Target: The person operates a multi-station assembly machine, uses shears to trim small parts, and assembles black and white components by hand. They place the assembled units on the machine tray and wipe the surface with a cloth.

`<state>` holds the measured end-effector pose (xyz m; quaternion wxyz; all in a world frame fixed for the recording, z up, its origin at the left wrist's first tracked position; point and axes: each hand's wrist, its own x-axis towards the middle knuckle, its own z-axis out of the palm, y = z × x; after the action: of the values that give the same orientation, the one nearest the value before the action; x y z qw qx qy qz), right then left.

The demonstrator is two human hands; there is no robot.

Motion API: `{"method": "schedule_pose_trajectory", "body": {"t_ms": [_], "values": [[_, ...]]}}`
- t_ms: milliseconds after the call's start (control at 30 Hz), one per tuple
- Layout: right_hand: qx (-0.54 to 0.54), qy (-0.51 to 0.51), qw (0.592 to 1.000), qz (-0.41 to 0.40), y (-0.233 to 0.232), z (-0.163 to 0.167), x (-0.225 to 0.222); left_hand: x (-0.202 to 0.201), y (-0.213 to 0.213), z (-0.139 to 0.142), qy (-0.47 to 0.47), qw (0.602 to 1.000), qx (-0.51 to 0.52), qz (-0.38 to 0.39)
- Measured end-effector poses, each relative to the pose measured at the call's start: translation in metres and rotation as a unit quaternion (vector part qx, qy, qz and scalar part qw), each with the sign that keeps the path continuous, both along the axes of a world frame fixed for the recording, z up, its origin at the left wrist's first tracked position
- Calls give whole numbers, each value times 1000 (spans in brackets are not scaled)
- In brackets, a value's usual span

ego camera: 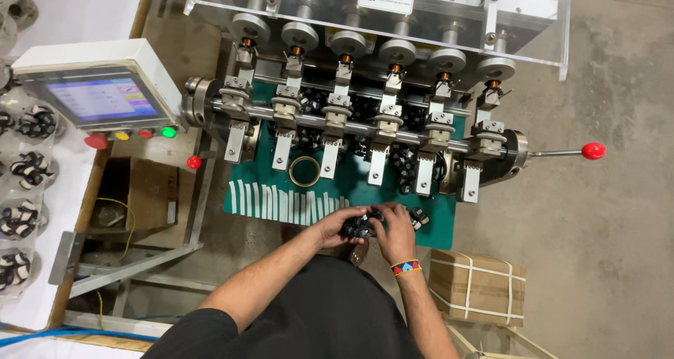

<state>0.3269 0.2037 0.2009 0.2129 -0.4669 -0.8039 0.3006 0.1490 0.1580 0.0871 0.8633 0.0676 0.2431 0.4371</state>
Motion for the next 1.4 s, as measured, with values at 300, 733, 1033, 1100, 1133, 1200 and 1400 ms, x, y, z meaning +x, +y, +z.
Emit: {"method": "schedule_pose_trajectory", "body": {"t_ms": [300, 733, 1033, 1100, 1133, 1200, 1400], "values": [[-312, 237, 901, -187, 1, -75, 17, -15, -15, 13, 65, 997, -43, 20], [-136, 154, 971, -125, -31, -56, 6, 1, -16, 18, 119, 989, -60, -56], [-209, 164, 963, -45, -35, -36, 16, 10, -12, 11, 227, 972, -48, -38], [-184, 130, 972, -72, -33, -22, 12, 14, -10, 16, 230, 971, -59, -31], [-171, 113, 975, -86, -32, -15, 11, 14, -10, 19, 211, 974, -67, -35], [-129, 97, 981, -106, -33, -4, 9, 10, -9, 23, 174, 980, -82, -45], [-57, 116, 990, -65, -28, -6, 20, 2, -5, 24, 61, 988, -86, -117]]}}
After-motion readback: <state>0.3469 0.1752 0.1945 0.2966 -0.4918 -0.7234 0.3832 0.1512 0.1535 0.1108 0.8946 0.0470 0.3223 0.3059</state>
